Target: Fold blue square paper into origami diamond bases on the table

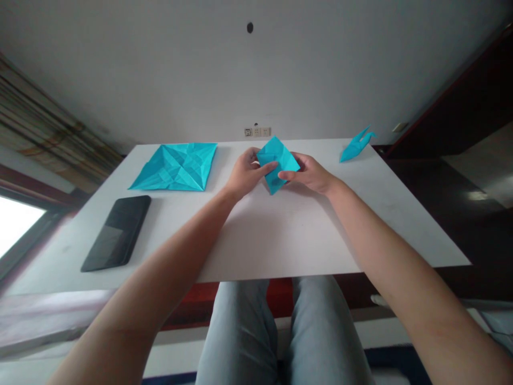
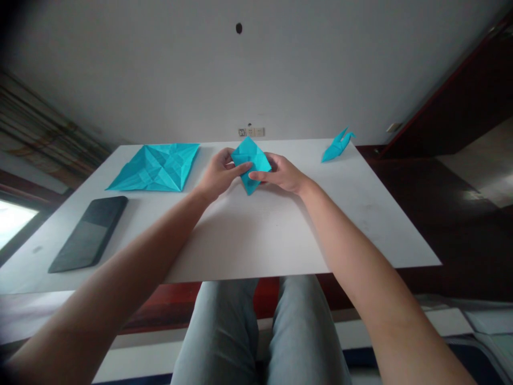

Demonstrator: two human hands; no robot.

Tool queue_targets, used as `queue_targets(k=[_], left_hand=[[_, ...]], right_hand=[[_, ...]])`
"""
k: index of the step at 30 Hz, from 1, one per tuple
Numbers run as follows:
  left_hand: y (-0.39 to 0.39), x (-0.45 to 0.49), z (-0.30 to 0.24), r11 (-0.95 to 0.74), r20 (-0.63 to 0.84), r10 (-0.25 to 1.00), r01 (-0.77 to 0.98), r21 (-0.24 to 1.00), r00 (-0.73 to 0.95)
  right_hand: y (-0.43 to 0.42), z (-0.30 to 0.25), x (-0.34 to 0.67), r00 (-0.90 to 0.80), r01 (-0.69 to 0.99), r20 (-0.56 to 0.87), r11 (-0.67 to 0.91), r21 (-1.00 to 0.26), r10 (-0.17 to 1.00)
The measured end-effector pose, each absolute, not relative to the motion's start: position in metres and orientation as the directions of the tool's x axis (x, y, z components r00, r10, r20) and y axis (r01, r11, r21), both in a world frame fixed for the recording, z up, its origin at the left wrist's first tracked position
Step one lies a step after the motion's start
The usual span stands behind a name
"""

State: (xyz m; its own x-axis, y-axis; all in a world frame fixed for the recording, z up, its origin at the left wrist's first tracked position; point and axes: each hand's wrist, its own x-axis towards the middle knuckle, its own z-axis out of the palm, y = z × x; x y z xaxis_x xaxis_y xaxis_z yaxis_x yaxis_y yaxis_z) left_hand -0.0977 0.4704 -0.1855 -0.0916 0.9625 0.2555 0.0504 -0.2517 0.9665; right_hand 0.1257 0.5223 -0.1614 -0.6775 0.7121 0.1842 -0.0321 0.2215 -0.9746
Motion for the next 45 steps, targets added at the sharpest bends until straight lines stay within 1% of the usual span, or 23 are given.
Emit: queue_targets(k=[7, 11, 13, 15, 19, 21, 23, 26, 29, 32, 36, 39, 45], left_hand=[[0.476, -0.104, -0.189, -0.291, 0.3, 0.938, 0.078, 0.954, -0.172], [0.474, -0.101, -0.192, -0.24, 0.233, 0.957, -0.02, 0.971, -0.172], [0.473, -0.1, -0.191, -0.231, 0.221, 0.96, -0.038, 0.972, -0.17], [0.472, -0.101, -0.19, -0.25, 0.249, 0.956, 0.011, 0.968, -0.156], [0.469, -0.103, -0.187, -0.319, 0.354, 0.926, 0.233, 0.919, -0.13], [0.467, -0.104, -0.185, -0.334, 0.386, 0.914, 0.312, 0.889, -0.121], [0.465, -0.104, -0.184, -0.334, 0.394, 0.911, 0.343, 0.878, -0.122], [0.466, -0.104, -0.184, -0.331, 0.388, 0.91, 0.307, 0.892, -0.146], [0.468, -0.104, -0.185, -0.332, 0.366, 0.915, 0.196, 0.923, -0.169], [0.471, -0.104, -0.187, -0.311, 0.326, 0.932, 0.112, 0.944, -0.157], [0.47, -0.102, -0.188, -0.28, 0.288, 0.949, 0.076, 0.957, -0.128], [0.468, -0.102, -0.185, -0.262, 0.266, 0.959, 0.049, 0.964, -0.097], [0.465, -0.099, -0.183, -0.241, 0.242, 0.97, 0.037, 0.97, -0.01]], right_hand=[[0.531, -0.168, 0.126, -0.579, 0.002, 0.146, 0.18, -0.984, 0.802], [0.532, -0.171, 0.124, -0.596, 0.025, 0.135, 0.186, -0.982, 0.792], [0.532, -0.172, 0.124, -0.602, 0.039, 0.136, 0.199, -0.979, 0.787], [0.532, -0.175, 0.123, -0.582, 0.076, 0.145, 0.232, -0.97, 0.8], [0.535, -0.18, 0.124, -0.504, 0.179, 0.203, 0.331, -0.926, 0.839], [0.536, -0.181, 0.123, -0.489, 0.163, 0.241, 0.36, -0.919, 0.838], [0.535, -0.18, 0.123, -0.515, 0.094, 0.275, 0.372, -0.923, 0.812], [0.533, -0.175, 0.121, -0.599, -0.033, 0.292, 0.341, -0.939, 0.746], [0.533, -0.174, 0.119, -0.632, -0.096, 0.308, 0.322, -0.942, 0.711], [0.536, -0.177, 0.118, -0.601, -0.096, 0.364, 0.388, -0.917, 0.711], [0.538, -0.179, 0.12, -0.545, -0.064, 0.403, 0.443, -0.894, 0.735], [0.536, -0.177, 0.123, -0.545, -0.055, 0.426, 0.476, -0.878, 0.723], [0.54, -0.177, 0.124, -0.57, -0.048, 0.411, 0.47, -0.881, 0.712]])
